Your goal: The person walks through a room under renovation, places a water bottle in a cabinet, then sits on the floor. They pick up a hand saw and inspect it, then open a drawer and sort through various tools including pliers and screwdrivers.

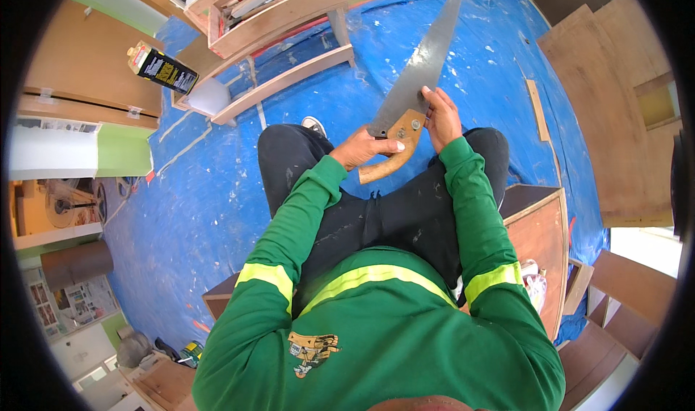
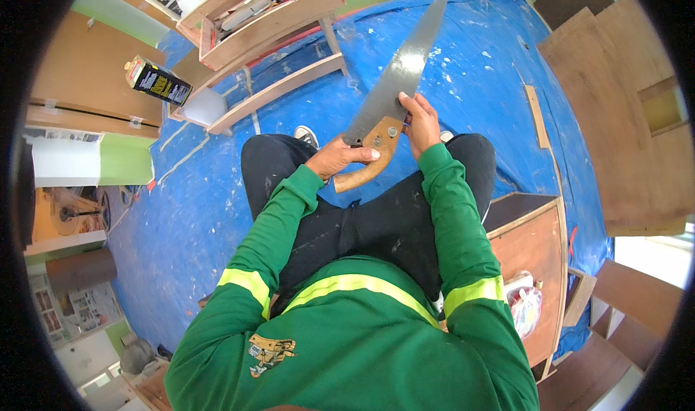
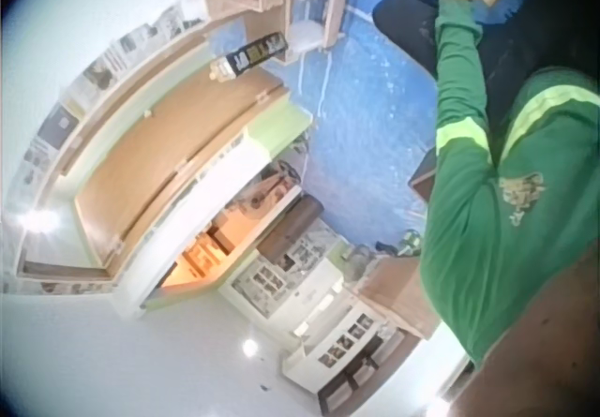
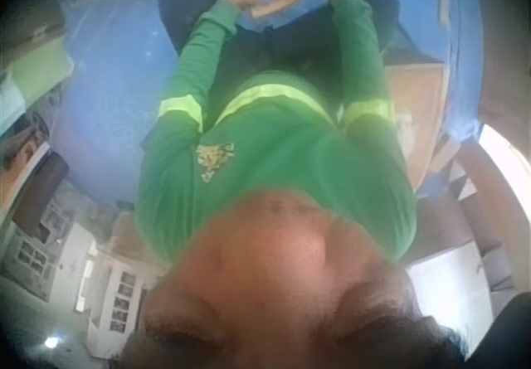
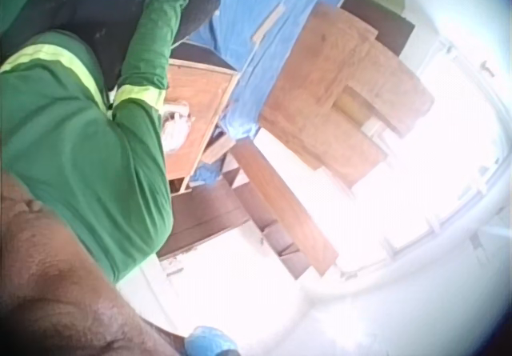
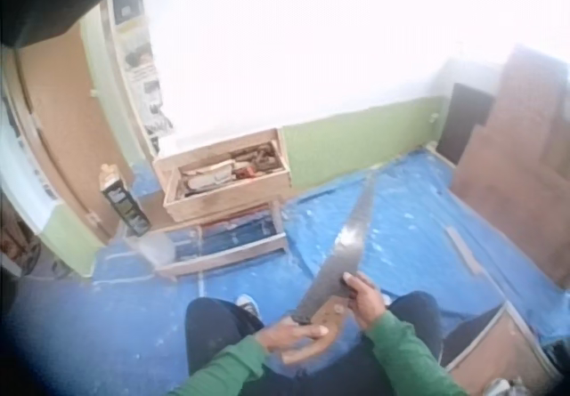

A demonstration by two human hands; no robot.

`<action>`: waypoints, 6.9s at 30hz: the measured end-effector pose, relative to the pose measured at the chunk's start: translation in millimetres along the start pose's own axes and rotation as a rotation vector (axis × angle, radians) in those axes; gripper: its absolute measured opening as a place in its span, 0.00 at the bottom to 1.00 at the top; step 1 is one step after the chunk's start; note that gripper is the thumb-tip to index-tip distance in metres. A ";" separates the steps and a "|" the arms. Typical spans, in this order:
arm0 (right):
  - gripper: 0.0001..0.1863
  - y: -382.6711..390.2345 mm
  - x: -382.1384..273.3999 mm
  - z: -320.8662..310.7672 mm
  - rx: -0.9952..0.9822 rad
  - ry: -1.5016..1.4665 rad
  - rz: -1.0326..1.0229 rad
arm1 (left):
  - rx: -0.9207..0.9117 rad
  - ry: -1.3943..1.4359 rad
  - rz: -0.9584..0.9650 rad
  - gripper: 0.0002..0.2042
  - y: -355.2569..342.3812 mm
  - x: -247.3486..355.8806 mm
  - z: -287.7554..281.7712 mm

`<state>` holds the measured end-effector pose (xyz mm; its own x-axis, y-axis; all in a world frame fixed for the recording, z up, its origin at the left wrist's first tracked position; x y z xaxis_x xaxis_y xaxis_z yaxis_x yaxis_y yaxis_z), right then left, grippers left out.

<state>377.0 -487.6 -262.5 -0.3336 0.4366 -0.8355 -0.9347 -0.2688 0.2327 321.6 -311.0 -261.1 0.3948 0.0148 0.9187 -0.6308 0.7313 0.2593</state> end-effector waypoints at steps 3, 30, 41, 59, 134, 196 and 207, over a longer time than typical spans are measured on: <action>0.14 1.8 -2.1 3.4 0.000 -0.005 -0.003 | 0.008 0.014 0.000 0.27 1.2 0.0 0.1; 0.13 -1.7 2.3 -2.6 0.008 -0.050 -0.002 | -0.010 0.021 -0.030 0.32 -1.0 -4.2 -0.4; 0.12 -0.9 2.8 -2.2 0.012 -0.064 -0.007 | -0.030 -0.002 -0.032 0.32 -1.9 -6.3 -2.4; 0.12 -0.8 2.3 -1.2 0.008 -0.068 -0.027 | -0.057 0.000 -0.027 0.32 0.3 -5.4 -1.1; 0.22 4.4 -9.5 3.9 0.031 -0.042 -0.072 | 0.143 0.058 -0.074 0.23 0.9 -20.6 -12.8; 0.66 350.6 35.9 -273.5 0.653 1.526 0.684 | 0.220 0.402 0.171 0.30 59.4 41.8 -66.8; 0.55 352.6 29.8 -293.8 0.630 1.441 0.549 | 0.144 0.376 0.159 0.29 59.9 45.7 -55.2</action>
<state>73.7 -821.6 -351.5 -0.5727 -0.7800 -0.2523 -0.7718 0.4094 0.4865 338.7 -228.9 -220.0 0.4845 0.3863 0.7848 -0.7797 0.5975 0.1872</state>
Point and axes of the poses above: each hand's wrist, its own y-axis away from the middle knuckle, its own z-axis out of the palm, x = y × z, the point moved 7 cm from there along -y, towards the middle knuckle, and after that the axes turned 13 degrees about -x, right-handed, at the moved point
